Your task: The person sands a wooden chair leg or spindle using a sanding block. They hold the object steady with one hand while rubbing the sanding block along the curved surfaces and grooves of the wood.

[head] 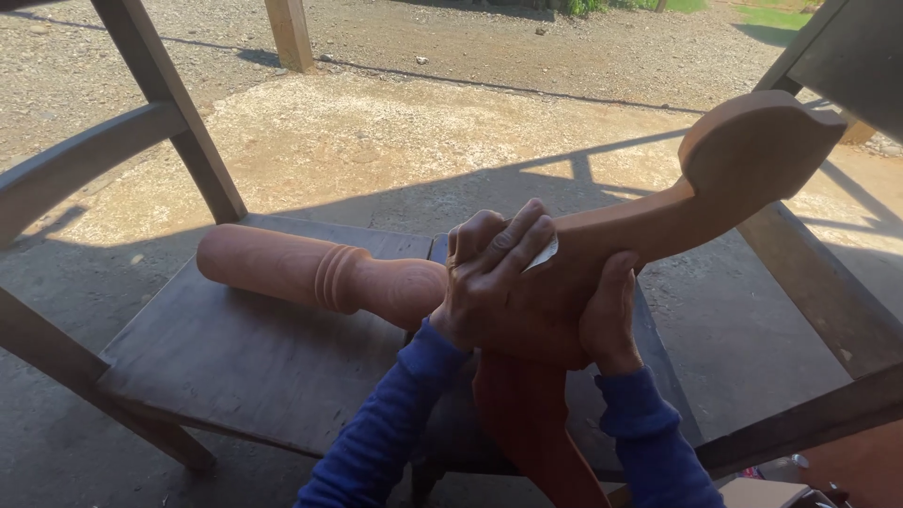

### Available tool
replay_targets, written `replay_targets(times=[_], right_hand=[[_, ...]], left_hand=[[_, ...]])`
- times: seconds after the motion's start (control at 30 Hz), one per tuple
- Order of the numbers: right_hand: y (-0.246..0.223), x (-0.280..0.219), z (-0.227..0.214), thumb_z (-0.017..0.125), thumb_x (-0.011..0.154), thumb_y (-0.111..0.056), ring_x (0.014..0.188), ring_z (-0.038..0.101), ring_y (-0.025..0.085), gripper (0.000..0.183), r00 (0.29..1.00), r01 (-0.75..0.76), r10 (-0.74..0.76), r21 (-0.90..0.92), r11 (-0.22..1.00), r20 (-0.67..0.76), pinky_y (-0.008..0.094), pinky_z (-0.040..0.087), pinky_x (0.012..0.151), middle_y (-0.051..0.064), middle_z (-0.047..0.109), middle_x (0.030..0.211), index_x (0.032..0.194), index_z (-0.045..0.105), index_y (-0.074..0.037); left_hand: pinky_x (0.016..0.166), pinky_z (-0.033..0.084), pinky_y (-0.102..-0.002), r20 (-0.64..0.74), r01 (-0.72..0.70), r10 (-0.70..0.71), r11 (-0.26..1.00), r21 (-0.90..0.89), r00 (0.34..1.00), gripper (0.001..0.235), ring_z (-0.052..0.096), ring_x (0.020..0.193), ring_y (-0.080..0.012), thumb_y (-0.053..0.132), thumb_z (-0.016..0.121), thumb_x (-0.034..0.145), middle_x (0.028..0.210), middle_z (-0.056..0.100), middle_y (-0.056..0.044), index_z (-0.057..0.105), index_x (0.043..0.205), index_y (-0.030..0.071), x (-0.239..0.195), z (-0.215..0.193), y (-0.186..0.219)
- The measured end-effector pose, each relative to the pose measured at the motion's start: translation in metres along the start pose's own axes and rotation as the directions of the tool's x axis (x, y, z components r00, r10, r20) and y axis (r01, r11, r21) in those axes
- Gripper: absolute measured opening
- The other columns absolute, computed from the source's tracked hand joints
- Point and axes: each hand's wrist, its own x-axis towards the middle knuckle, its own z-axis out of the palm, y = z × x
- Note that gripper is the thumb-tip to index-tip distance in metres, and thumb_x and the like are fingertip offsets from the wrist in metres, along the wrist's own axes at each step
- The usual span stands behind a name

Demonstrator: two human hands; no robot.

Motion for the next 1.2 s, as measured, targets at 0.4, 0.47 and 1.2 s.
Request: replay_targets(times=[0.4,0.47,1.2], right_hand=[[0.010,0.001,-0.004,0.027,0.101,-0.072,0.119,0.060,0.022,0.089,0.999,-0.023,0.020,0.107,0.994,0.032,0.037,0.054,0.095,0.016,0.059,0.132,0.145,0.047,0.003],[0.008,0.004,-0.002,0.025,0.102,-0.073,0.120,0.060,0.023,0.090,1.000,0.003,-0.003,0.007,1.000,-0.022,0.037,0.053,0.099,0.016,0.060,0.133,0.143,0.048,0.004],[0.001,0.000,-0.003,0.034,0.099,-0.074,0.122,0.060,0.024,0.092,0.998,-0.025,0.023,0.042,0.999,0.057,0.038,0.051,0.102,0.019,0.059,0.135,0.142,0.046,0.007]], left_hand=[[0.098,0.047,-0.037,0.027,0.008,-0.007,1.000,-0.008,1.000,0.042,0.058,0.109,-0.0244,0.024,0.078,0.094,0.143,0.063,-0.009,0.069,0.131,0.005,0.006,0.000,0.018],[0.096,0.047,-0.036,0.042,0.048,-0.049,0.999,0.012,0.998,0.039,0.058,0.107,-0.0216,0.022,0.078,0.096,0.141,0.067,-0.010,0.071,0.130,0.006,-0.013,-0.001,0.006],[0.105,0.043,-0.036,0.313,0.541,-0.456,0.790,-0.290,0.833,0.036,0.060,0.108,-0.0230,0.029,0.049,0.111,0.121,0.079,-0.011,0.074,0.125,0.007,0.032,0.004,0.022]])
